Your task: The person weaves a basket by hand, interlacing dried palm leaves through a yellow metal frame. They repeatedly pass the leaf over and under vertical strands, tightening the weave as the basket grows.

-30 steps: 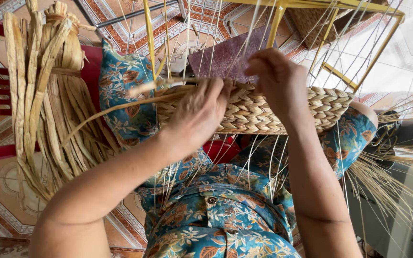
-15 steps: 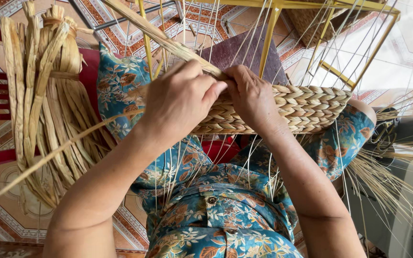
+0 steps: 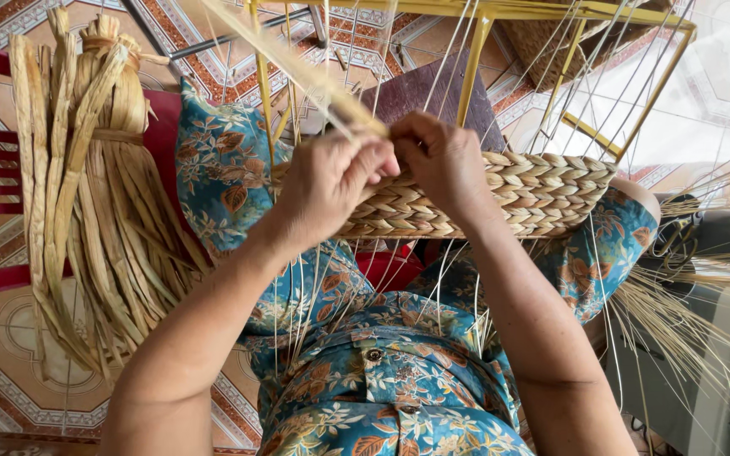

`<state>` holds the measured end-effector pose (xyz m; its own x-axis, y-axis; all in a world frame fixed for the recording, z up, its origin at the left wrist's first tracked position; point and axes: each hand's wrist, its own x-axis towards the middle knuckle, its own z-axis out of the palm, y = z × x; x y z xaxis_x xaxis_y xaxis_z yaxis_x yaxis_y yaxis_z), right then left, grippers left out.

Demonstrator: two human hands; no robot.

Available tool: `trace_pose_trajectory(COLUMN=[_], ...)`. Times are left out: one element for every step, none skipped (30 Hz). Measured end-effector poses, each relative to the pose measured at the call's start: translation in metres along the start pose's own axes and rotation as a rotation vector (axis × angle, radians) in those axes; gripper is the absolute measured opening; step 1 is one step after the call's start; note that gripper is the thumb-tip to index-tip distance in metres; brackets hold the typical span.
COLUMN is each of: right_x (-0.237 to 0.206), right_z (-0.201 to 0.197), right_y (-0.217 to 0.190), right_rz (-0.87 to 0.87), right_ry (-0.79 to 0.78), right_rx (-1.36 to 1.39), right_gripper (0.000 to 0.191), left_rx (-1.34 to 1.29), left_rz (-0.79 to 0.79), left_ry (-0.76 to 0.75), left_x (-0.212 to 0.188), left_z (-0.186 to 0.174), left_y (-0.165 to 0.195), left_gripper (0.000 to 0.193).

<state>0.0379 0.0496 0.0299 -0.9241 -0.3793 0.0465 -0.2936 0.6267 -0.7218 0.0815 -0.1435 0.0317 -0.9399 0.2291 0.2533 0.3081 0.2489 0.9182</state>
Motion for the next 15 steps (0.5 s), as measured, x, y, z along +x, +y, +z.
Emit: trace_pose_trajectory(right_x=[-0.001,-0.003,-0.004,-0.005,-0.007,-0.008,-0.009,-0.01,-0.01,-0.009,-0.009,-0.009,-0.008,-0.007,-0.006], right_z=[0.003,0.006,0.006,0.005,0.003,0.0,-0.003,-0.006,-0.007,-0.008,-0.008,-0.007,-0.006,-0.005,-0.004], right_y=[-0.001,-0.001,-0.001,-0.002,-0.002,-0.002,-0.003,-0.004,-0.005,-0.006,-0.007,-0.008,-0.008,-0.008,-0.008], right_rz=[-0.046,-0.091,-0.138,-0.151,-0.161,-0.173,-0.161,-0.153,-0.143,-0.164,-0.182,-0.198,-0.219,-0.243,-0.265], right_ry=[0.006,0.009,0.013,-0.015,-0.046,-0.079,-0.1,-0.115,-0.128,-0.11,-0.097,-0.083,-0.084,-0.084,-0.086], right_rx=[-0.068,-0.134,-0.2,-0.183,-0.166,-0.148,-0.114,-0.08,-0.048,-0.054,-0.058,-0.062,-0.098,-0.133,-0.167], right_gripper=[0.006,0.007,0.008,0.009,0.009,0.01,0.009,0.015,0.023,0.023,0.022,0.022,0.021,0.02,0.018], left_rx=[0.036,0.151,0.267,0.382,0.561,0.74,0.922,0.977,1.028,1.075,1.043,1.01,0.979,0.886,0.784], left_rz=[0.005,0.083,0.163,0.245,0.206,0.162,0.119,0.05,-0.02,-0.094,-0.068,-0.041,-0.012,-0.203,-0.391], left_ry=[-0.011,0.051,0.114,0.174,0.159,0.144,0.132,0.035,-0.063,-0.165,-0.149,-0.135,-0.118,-0.221,-0.324], left_x=[-0.007,-0.012,-0.016,-0.018,-0.018,-0.018,-0.018,-0.016,-0.015,-0.015,-0.016,-0.018,-0.019,-0.022,-0.026], left_z=[-0.002,-0.004,-0.008,-0.01,-0.013,-0.018,-0.021,-0.024,-0.028,-0.031,-0.037,-0.044,-0.05,-0.057,-0.068], left_y=[0.01,0.019,0.027,0.034,0.037,0.039,0.039,0.038,0.036,0.034,0.033,0.032,0.033,0.035,0.039], left_gripper=[0.023,0.02,0.024,0.033,0.042,0.051,0.061,0.053,0.047,0.042,0.044,0.046,0.048,0.048,0.048])
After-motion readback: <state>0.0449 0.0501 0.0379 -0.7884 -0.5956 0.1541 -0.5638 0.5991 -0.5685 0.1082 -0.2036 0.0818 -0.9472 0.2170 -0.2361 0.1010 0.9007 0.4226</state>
